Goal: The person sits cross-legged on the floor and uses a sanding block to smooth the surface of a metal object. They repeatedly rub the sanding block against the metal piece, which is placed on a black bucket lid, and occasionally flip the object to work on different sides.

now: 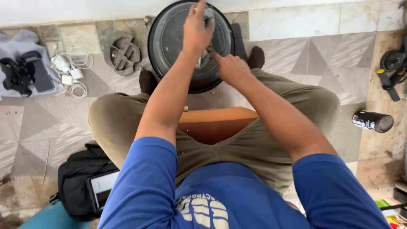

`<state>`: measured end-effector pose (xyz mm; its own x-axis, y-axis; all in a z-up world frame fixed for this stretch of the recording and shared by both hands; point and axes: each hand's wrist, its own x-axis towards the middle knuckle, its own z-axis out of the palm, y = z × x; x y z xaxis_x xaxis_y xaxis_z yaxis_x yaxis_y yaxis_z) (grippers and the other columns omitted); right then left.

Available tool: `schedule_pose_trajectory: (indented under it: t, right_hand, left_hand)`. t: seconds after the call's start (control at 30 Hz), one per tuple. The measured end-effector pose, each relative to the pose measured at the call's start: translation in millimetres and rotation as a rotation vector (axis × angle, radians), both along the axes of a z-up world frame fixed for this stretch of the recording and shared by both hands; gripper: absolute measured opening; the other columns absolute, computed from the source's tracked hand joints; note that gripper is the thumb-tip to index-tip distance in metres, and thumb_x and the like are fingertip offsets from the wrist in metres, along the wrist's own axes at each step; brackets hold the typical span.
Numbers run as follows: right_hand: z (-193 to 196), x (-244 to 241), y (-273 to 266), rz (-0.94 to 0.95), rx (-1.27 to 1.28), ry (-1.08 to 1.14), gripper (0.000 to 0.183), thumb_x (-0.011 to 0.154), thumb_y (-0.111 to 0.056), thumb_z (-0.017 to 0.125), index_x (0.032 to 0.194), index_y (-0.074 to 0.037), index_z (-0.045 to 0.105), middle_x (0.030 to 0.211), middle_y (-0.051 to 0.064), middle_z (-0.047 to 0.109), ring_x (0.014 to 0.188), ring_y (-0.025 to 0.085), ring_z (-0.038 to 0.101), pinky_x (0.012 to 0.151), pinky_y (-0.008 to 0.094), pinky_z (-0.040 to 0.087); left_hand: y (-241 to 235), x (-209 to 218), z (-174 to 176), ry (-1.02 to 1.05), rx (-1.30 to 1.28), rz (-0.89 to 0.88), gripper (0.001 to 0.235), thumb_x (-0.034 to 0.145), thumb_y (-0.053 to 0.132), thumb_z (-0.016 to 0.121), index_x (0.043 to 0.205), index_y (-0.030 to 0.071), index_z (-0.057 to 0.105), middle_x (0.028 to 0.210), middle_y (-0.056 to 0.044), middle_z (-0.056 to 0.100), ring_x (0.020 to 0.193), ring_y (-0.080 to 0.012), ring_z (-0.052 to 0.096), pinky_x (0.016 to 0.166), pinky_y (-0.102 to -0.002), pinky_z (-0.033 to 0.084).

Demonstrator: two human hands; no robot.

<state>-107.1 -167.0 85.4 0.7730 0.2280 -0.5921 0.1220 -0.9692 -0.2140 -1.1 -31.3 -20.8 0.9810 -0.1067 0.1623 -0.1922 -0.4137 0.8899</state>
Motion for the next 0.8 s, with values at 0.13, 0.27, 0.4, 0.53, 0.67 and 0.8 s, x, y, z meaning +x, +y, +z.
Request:
schedule_pose_trajectory:
  t: [0.13, 0.27, 0.4, 0.53, 0.67, 0.8]
  right_hand:
    - [26.3, -11.4, 11.4, -0.057, 0.097, 0.143, 0.079, 0.092, 0.001, 0.028, 0.163, -0.032, 0.013, 0.056, 0.011, 0.033, 0.047, 0.027, 0.027, 0.045, 0.044, 0.025]
    - [37.9, 4.6, 5.7, -0.129, 0.112, 0.134, 0.066, 0.097, -0.008, 0.031, 0.156, -0.037, 0.038, 0.095, 0.029, 0.066, 0.087, 0.051, 0.063, 0.071, 0.057, 0.048]
    - [36.1, -2.4, 15.9, -0.063, 0.103, 0.128, 0.079, 0.090, 0.007, 0.034, 0.161, -0.027, 0.023, 0.070, 0.017, 0.053, 0.057, 0.034, 0.050, 0.050, 0.047, 0.041]
    - [33.9, -17.7, -5.2, -0.106, 0.278, 0.161, 0.055, 0.104, -0.010, 0.036, 0.159, -0.016, 0.031, 0.055, 0.018, 0.049, 0.040, 0.023, 0.027, 0.043, 0.038, 0.020]
    - [22.6, -25.6, -11.3, -0.144, 0.464, 0.107, 0.046, 0.100, -0.021, 0.046, 0.143, -0.003, 0.049, 0.130, 0.021, 0.063, 0.115, 0.039, 0.061, 0.090, 0.050, 0.050]
    - [8.7, -41.2, -10.9, -0.019, 0.494, -0.025, 0.059, 0.098, -0.018, 0.051, 0.154, -0.010, 0.037, 0.095, 0.019, 0.065, 0.082, 0.038, 0.061, 0.068, 0.048, 0.044]
  left_hand:
    - [3.9, -0.2, 22.8, -0.013, -0.004, 0.020, 0.022, 0.101, 0.016, 0.060, 0.116, 0.010, 0.045, 0.114, -0.019, 0.052, 0.054, -0.0243, 0.038, 0.058, -0.048, 0.026]
    - [-4.5, 4.0, 10.8, -0.013, 0.069, 0.001, 0.034, 0.103, 0.017, 0.060, 0.131, 0.011, 0.043, 0.124, -0.019, 0.049, 0.068, -0.0342, 0.053, 0.059, -0.053, 0.027]
    - [-2.2, 4.3, 19.5, 0.042, 0.049, 0.052, 0.030, 0.102, 0.014, 0.060, 0.126, 0.011, 0.044, 0.131, -0.027, 0.048, 0.052, -0.0271, 0.047, 0.055, -0.051, 0.031]
    - [-18.1, 0.3, 13.3, -0.049, 0.208, 0.065, 0.025, 0.099, 0.010, 0.061, 0.117, 0.009, 0.044, 0.121, -0.023, 0.047, 0.050, -0.0311, 0.047, 0.042, -0.044, 0.040]
    - [21.9, -11.9, 20.4, 0.237, 0.346, 0.015, 0.042, 0.097, 0.008, 0.057, 0.136, 0.011, 0.042, 0.140, -0.029, 0.037, 0.082, -0.0537, 0.064, 0.061, -0.061, 0.052]
    - [56.2, 0.6, 13.4, 0.259, 0.073, -0.049, 0.035, 0.102, 0.021, 0.054, 0.127, 0.009, 0.034, 0.130, -0.026, 0.048, 0.097, -0.0383, 0.053, 0.077, -0.050, 0.044]
